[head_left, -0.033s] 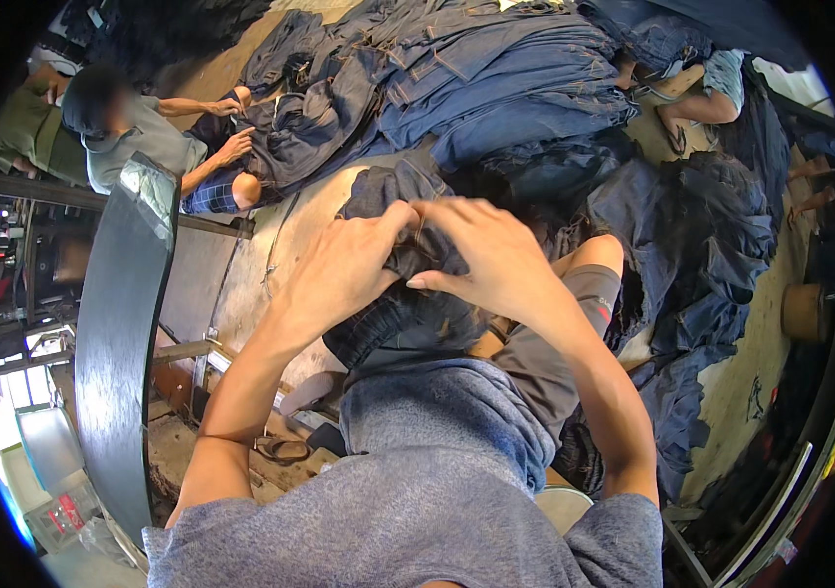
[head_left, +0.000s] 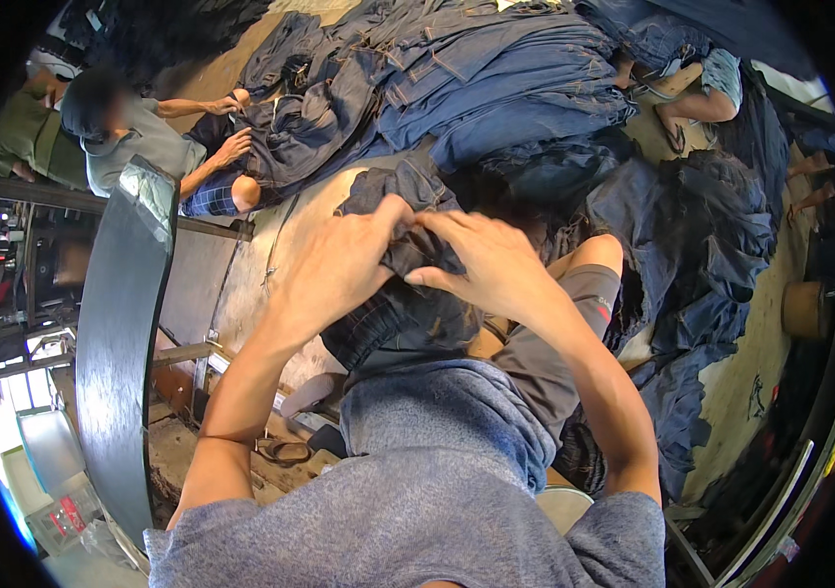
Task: The person sits on the floor and inspects a pair of dark denim shorts by turning them inside out and checking the seams and interior. They repeatedly handle the garment, flipping it over and examining different areas before placing it aside.
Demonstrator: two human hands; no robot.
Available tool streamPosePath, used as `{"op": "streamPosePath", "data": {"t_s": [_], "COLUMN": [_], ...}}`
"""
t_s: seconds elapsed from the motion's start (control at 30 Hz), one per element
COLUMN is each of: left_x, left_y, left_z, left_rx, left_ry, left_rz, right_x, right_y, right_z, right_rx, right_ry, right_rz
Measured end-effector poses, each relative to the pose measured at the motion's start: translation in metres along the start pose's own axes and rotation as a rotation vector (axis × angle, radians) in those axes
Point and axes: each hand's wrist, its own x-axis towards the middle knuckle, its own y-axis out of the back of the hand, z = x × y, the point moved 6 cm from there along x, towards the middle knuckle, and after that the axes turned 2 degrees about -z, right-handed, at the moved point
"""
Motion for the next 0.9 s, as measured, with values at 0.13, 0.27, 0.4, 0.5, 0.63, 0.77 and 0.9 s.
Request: {"op": "streamPosePath", "data": {"t_s": [0.13, 0.27, 0.4, 0.5, 0.63, 0.77, 0.9], "left_x": [0.01, 0.021, 0.03, 0.024, 0.007, -0.004, -0.017], "left_y": [0.014, 0.005, -0.012, -0.011, -0.007, -0.016, -0.041], "left_z": [-0.013, -0.004, 0.006, 0.021, 0.038, 0.051, 0.069], "left_rx": [0.083, 0.192, 0.243, 0.273, 0.323, 0.341, 0.335], "left_ry": [0.072, 0.026, 0.017, -0.154, -0.29, -0.345, -0.454], "left_rz": [0.084, 0.052, -0.174, -0.185, -0.071, -0.054, -0.059], "right_x": [-0.015, -0.024, -0.027, -0.027, -0.05, -0.068, -0.077], "right_y": [-0.005, -0.018, -0.033, -0.033, -0.019, -0.02, -0.029], "right_z": [-0.009, 0.0, 0.043, 0.071, 0.094, 0.101, 0.113], "right_rx": [-0.073, 0.264, 0.461, 0.695, 1.043, 1.075, 1.131], "right_ry": [0.005, -0.052, -0.322, -0.338, -0.257, -0.246, -0.313], "right_rz": [0.206, 0.341, 0.208, 0.223, 0.343, 0.304, 0.327]}}
